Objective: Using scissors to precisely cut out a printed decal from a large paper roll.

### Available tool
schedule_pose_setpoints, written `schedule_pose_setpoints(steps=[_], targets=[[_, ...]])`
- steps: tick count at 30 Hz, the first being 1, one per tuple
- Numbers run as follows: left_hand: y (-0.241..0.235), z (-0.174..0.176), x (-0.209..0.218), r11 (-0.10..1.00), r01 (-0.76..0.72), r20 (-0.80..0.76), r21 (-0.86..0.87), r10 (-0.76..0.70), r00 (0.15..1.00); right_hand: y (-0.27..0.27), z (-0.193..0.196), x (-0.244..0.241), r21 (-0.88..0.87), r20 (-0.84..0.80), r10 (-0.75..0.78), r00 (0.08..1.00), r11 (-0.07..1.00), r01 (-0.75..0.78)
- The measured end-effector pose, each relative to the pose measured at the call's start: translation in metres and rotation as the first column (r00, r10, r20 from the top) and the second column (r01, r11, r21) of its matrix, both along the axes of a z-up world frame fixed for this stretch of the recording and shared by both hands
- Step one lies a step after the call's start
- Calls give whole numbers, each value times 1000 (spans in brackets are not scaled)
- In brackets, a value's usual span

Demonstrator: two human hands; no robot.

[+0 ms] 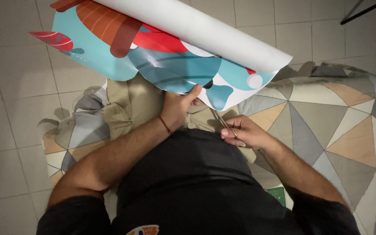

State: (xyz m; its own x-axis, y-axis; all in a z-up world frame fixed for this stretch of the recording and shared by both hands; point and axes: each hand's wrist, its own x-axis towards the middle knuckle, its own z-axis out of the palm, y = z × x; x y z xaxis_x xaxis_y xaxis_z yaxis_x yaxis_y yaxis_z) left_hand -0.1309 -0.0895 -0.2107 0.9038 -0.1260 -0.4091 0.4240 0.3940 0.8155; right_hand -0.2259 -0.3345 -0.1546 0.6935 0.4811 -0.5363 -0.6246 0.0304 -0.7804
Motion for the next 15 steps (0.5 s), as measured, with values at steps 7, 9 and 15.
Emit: schedule_pose_setpoints(steps=[7,9,15], targets=[[0,-11,1,1000,24,6,21,-24,1000,-6,-2,-1,-39,36,46,998,998,-44],[-1,-17,-1,999,33,-25,21,-32,999,-6,-9,-5,-44,32,35,999,998,-33],[-3,-35,-7,999,24,-64,38,-22,998,10,0,1,-5,2,-51,999,999,51]])
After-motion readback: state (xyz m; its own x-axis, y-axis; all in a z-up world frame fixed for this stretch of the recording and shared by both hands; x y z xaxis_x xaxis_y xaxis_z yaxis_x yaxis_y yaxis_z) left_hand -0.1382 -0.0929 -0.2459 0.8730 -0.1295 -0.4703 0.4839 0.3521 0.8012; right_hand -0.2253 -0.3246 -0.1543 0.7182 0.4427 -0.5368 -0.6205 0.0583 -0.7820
